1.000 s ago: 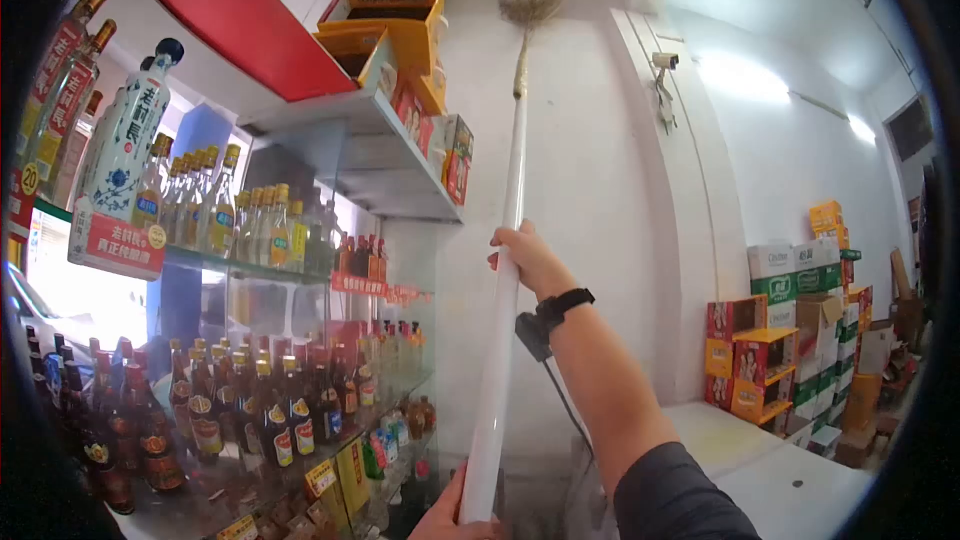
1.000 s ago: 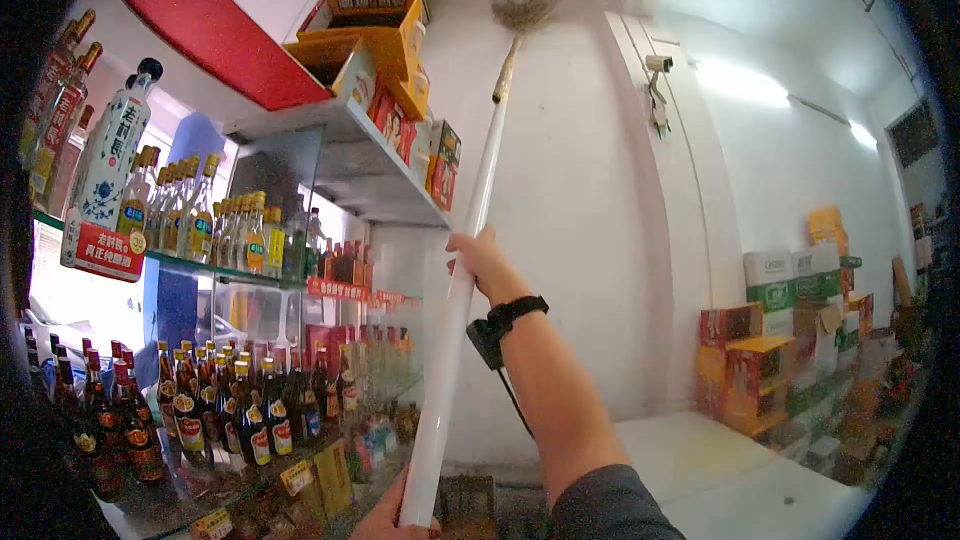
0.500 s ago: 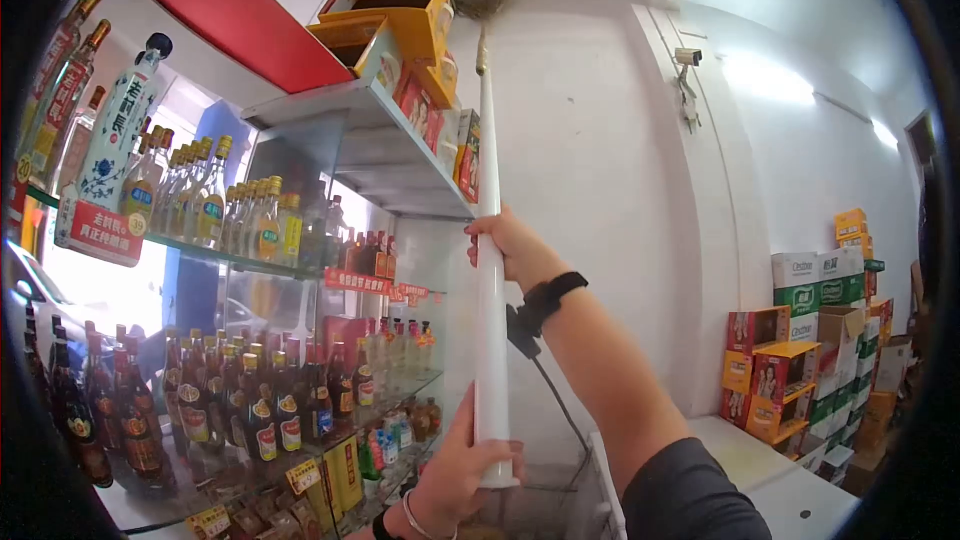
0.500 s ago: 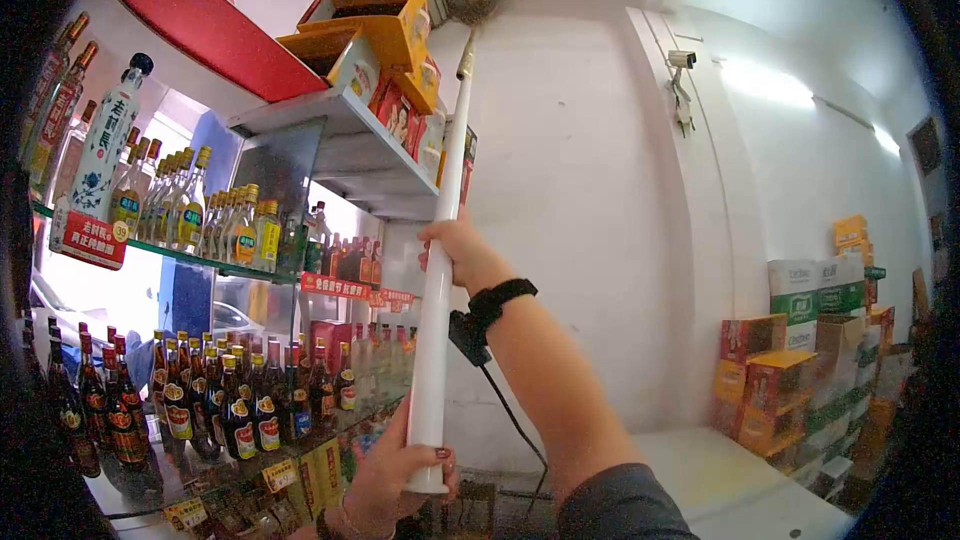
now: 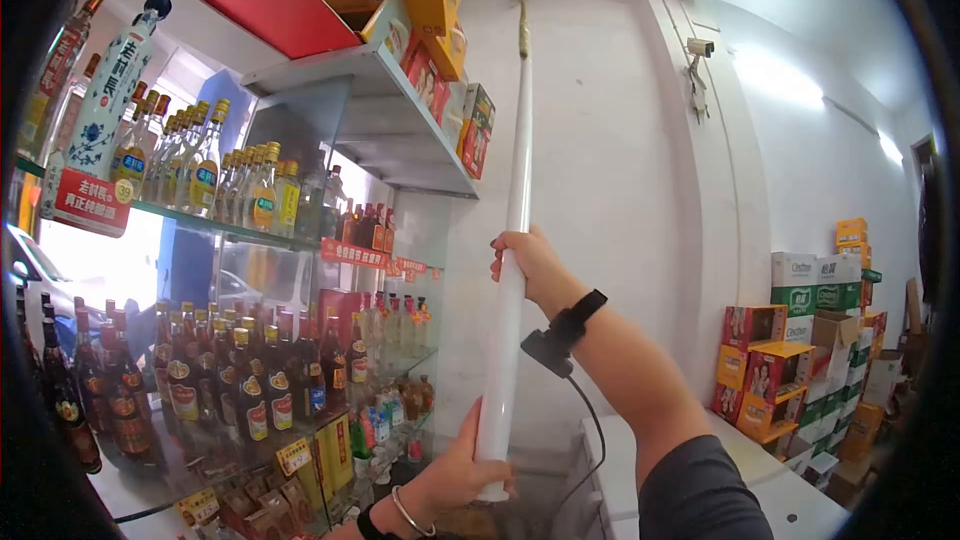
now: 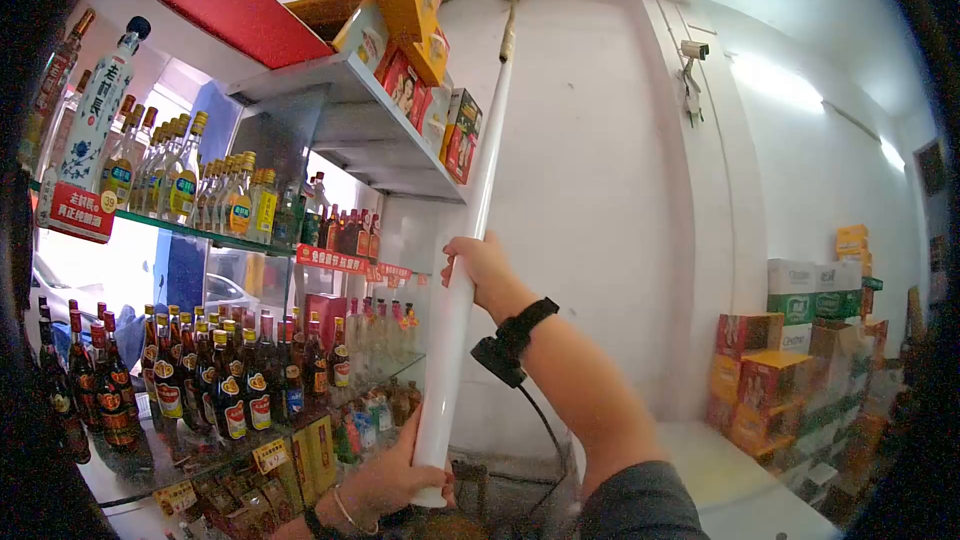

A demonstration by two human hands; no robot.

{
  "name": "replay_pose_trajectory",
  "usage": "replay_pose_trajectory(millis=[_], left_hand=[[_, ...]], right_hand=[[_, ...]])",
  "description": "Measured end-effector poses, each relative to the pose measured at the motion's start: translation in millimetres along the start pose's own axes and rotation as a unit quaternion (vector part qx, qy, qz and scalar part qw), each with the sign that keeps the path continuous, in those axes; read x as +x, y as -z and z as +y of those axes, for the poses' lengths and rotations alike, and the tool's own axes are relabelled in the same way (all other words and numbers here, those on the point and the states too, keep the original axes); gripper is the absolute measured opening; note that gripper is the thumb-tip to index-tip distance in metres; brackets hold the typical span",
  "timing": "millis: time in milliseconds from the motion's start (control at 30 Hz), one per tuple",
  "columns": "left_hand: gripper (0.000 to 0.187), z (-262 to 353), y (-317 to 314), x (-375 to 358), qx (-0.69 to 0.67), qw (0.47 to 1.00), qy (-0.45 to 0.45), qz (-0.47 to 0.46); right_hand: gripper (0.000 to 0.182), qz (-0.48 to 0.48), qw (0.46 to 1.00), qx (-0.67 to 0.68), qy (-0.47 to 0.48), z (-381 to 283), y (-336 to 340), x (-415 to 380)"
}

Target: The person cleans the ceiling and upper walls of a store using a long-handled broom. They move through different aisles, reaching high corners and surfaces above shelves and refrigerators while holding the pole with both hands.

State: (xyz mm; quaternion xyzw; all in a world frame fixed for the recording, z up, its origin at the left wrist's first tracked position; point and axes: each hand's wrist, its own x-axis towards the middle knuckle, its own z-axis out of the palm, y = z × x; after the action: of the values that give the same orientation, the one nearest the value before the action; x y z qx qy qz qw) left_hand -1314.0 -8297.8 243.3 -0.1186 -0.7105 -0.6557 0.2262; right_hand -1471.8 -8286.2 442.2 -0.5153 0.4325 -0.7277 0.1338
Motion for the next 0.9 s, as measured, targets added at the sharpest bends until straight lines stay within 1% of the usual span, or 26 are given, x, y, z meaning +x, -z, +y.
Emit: replay_pose_trajectory(millis=[67,167,267,333,367,467,533,567,600,633,667,700,733,833,900], left_hand=[[0.089,1.4,-1.2,-3.2,0.004,1.000,0.025,-0.009],[0.088,4.6,-4.7,-1.5,-0.021,0.999,0.006,-0.024],[0.088,9.3,-13.9,-1.4,0.048,0.998,0.003,-0.026],[0.087,12.4,-17.0,-6.4,0.057,0.998,0.019,-0.022],[0.086,15.0,-19.3,-9.3,0.060,0.998,0.027,-0.021],[0.086,23.6,-16.1,-21.0,0.188,0.981,0.048,-0.006],[0.082,2.3,-15.5,-32.6,0.253,0.960,-0.110,0.038],[0.082,2.9,-16.2,-39.6,0.244,0.965,-0.091,0.031],[0.082,3.4,-16.9,-46.6,0.235,0.969,-0.072,0.024],[0.083,3.9,-17.0,-56.0,0.174,0.984,0.042,-0.019],[0.084,9.8,-18.8,-65.8,0.123,0.978,0.159,-0.050],[0.083,-4.8,-13.2,-71.5,0.131,0.979,0.147,-0.054],[0.082,-29.5,-2.7,-82.4,0.161,0.979,0.118,-0.050],[0.078,-106.8,27.0,-126.1,0.224,0.967,0.121,-0.012],[0.077,-136.4,44.7,-162.5,0.246,0.954,0.174,0.012]], right_hand=[[0.025,0.007,1.000,0.010,0.000,-0.3,6.3,-1.7],[0.026,0.030,0.999,0.026,-0.002,-8.5,19.1,-2.2],[0.022,0.070,0.997,0.014,-0.005,-25.3,30.6,-4.0],[0.018,0.098,0.995,-0.020,0.005,-34.6,37.1,-6.9],[0.016,0.114,0.993,-0.014,0.010,-37.2,36.9,-6.7],[0.015,0.153,0.988,0.009,0.028,-35.1,47.5,-0.8],[0.016,0.159,0.984,-0.068,0.044,-34.5,60.0,5.0],[0.017,0.160,0.980,-0.105,0.051,-35.0,64.8,7.0],[0.033,0.168,0.977,-0.129,0.034,-36.5,69.8,9.4],[0.042,0.201,0.967,-0.148,0.050,-32.8,73.7,10.5],[0.052,0.235,0.955,-0.166,0.067,-32.8,71.6,5.7],[0.063,0.268,0.942,-0.185,0.084,-32.0,72.4,5.2],[0.085,0.247,0.945,-0.202,0.071,-29.9,78.7,9.3],[0.073,0.203,0.952,-0.227,0.037,-14.4,77.1,5.8],[0.064,0.176,0.960,-0.218,-0.027,13.8,84.3,20.8]])
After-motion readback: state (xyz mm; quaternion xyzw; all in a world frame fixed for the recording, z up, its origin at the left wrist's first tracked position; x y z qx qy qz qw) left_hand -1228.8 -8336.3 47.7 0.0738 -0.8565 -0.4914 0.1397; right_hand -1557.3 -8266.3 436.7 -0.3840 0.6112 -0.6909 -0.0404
